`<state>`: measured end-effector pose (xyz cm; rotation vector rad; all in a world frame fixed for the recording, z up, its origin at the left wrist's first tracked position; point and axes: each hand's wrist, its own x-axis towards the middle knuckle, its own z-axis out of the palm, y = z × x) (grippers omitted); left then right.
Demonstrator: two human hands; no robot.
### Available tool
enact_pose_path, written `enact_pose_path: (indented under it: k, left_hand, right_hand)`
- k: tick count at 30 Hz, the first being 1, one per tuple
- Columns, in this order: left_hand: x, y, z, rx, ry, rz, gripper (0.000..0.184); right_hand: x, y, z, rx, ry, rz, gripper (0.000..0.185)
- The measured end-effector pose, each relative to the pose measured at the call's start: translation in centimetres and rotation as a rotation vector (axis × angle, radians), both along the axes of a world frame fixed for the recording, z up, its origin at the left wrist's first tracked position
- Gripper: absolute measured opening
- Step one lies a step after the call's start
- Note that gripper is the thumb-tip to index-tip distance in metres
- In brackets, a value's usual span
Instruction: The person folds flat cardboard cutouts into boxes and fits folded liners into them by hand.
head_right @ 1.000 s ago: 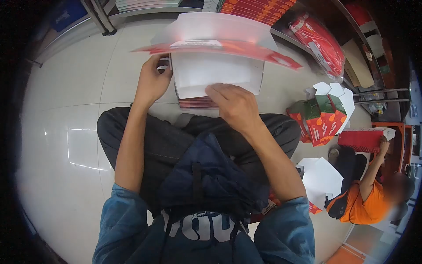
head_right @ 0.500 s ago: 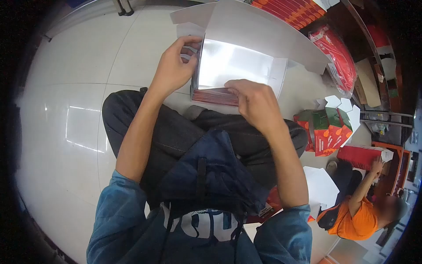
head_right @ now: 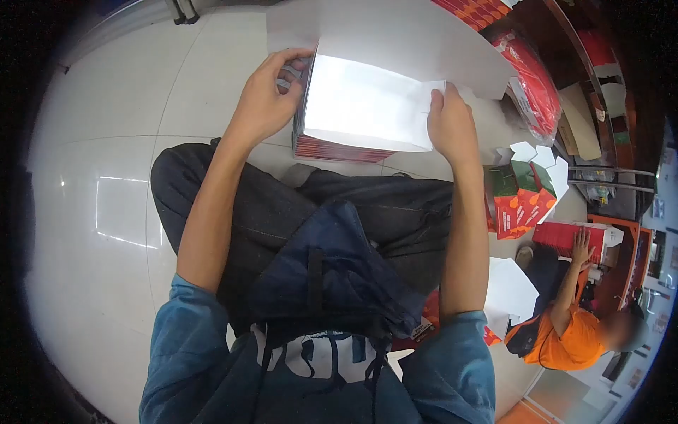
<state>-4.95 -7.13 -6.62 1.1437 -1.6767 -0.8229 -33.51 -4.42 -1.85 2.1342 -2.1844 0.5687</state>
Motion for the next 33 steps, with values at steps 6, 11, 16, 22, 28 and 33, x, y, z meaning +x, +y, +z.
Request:
enact_pose_path:
  k: [6,11,16,22,28,33]
  left_hand:
    - [-0.1,-0.2,-0.1,-0.006,-0.006,0.012,0.041]
    - [-0.1,0.0,-0.1,0.003,-0.015,0.012,0.041]
    - [-0.1,0.5,-0.1,0.011,0.035,0.028,0.041]
    - [0.0,0.4,0.3,0.059,0.053,-0.007,0.042]
    - [0.1,0.6,0.4,0.068,0.028,0.015,0.041]
    - [0.4,0.4,-0.6,-0.005,-0.007,0.033,0.036]
  right_hand:
    - [-1.2,-1.6,2.7,0.251,0.117,0.135,0.027]
    - [-1.3,-1.5,3.1,0.304,0.117,0.148,0.025]
    - [-2.1,-0.2,2.4,0.138,-0.045,0.26,0.025]
    - [-2.2,-1.3,3.0,0.258,-0.056,0.213,0.025]
    - [-2.0,-2.4,3.6,0.363,-0.013,0.184,0.024]
    - [-3.4,-1.9,2.1,0.287,-0.139,0.223,0.025]
